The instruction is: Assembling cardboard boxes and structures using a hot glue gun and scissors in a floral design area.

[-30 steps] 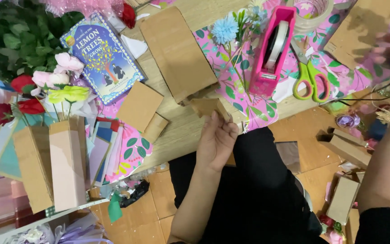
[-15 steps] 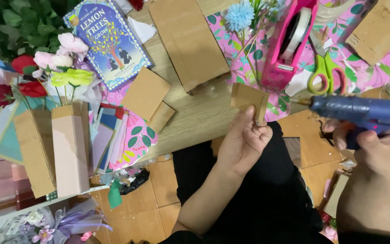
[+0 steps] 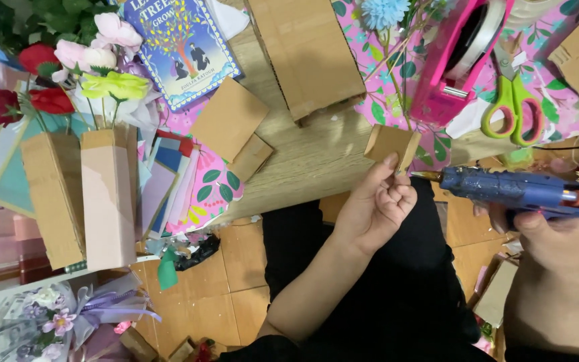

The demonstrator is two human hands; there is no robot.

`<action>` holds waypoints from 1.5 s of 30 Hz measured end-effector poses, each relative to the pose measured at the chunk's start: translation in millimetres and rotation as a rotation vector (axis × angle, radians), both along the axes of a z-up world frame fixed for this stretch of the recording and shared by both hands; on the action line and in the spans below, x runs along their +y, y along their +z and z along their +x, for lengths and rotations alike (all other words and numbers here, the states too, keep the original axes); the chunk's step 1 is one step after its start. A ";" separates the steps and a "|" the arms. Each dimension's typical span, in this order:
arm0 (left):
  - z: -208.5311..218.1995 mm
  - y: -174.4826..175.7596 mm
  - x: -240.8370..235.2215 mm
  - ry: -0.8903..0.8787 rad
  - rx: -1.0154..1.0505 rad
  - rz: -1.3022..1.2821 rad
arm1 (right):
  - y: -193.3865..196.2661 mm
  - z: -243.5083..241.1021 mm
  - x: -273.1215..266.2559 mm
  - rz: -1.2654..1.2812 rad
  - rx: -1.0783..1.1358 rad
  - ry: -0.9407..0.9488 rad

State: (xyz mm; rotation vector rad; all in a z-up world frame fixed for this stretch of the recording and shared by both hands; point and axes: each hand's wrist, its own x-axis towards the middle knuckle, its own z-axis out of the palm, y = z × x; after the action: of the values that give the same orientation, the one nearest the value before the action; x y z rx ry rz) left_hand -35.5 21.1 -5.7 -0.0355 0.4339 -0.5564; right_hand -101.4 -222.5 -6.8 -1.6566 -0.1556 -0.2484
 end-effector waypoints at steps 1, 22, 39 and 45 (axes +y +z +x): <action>1.8 4.5 0.5 -0.035 0.018 0.078 | -1.3 2.2 0.0 0.004 -0.004 0.018; -3.9 -14.4 -1.5 -0.019 -0.075 0.071 | -2.9 6.8 -6.4 0.016 -0.015 -0.022; -7.1 -17.8 -0.7 -0.013 -0.091 0.098 | 14.3 10.4 1.0 -0.077 0.015 -0.031; -5.6 -17.5 -0.2 -0.013 -0.089 0.114 | 5.6 -0.7 0.6 -0.047 0.032 -0.064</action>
State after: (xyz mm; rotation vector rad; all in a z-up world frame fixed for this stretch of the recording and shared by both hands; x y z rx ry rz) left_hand -41.1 20.9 -23.3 0.1013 0.3790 -0.5427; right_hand -102.0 -221.9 -1.2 -1.7131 -0.0852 -0.2678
